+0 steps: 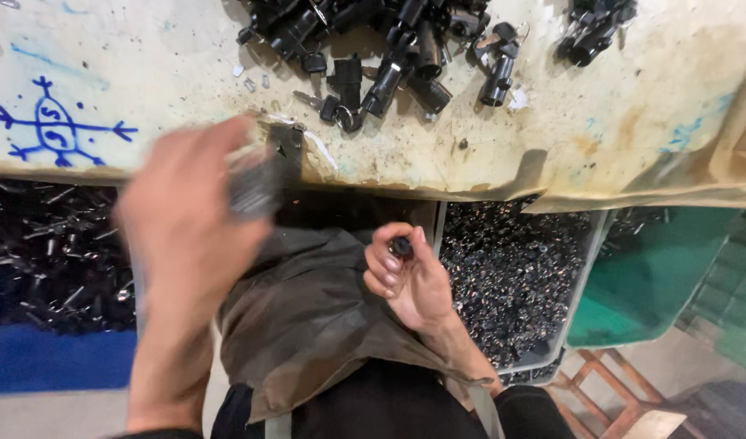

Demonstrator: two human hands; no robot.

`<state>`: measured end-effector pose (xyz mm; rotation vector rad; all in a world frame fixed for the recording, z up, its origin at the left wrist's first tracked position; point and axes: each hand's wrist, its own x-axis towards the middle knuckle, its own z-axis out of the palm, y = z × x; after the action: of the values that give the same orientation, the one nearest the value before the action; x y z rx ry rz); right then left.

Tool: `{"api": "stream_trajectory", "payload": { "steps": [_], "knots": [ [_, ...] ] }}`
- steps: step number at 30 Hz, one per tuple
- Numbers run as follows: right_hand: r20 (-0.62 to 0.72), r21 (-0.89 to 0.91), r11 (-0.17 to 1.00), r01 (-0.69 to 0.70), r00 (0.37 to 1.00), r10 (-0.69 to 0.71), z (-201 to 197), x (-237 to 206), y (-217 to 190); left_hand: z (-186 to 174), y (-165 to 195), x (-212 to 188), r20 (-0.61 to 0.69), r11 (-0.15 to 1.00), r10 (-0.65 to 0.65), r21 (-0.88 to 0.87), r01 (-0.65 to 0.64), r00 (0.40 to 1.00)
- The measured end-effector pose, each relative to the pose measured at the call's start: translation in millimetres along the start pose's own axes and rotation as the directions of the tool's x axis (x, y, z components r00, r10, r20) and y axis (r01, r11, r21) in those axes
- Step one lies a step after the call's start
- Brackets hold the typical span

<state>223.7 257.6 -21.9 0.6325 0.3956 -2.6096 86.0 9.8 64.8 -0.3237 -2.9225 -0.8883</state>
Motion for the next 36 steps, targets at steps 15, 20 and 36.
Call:
{"api": "stream_trajectory", "payload": {
  "steps": [15, 20, 36],
  "knots": [
    [-0.08, 0.066, 0.984, 0.165, 0.984, -0.159, -5, -7, 1, 24, 7, 43, 0.135, 0.48, -0.045, -0.866, 0.14, 0.99],
    [0.108, -0.188, 0.916, 0.355, 0.934, -0.34, -4, -5, -10, 38, 31, -31, 0.124, 0.648, 0.019, -0.757, 0.082, 0.992],
    [0.638, -0.768, -0.316, 0.557, 0.621, -0.456, 37, -13, -21, 73, 45, -42, 0.326, 0.704, 0.491, -0.694, -0.149, 0.808]
  ]
}}
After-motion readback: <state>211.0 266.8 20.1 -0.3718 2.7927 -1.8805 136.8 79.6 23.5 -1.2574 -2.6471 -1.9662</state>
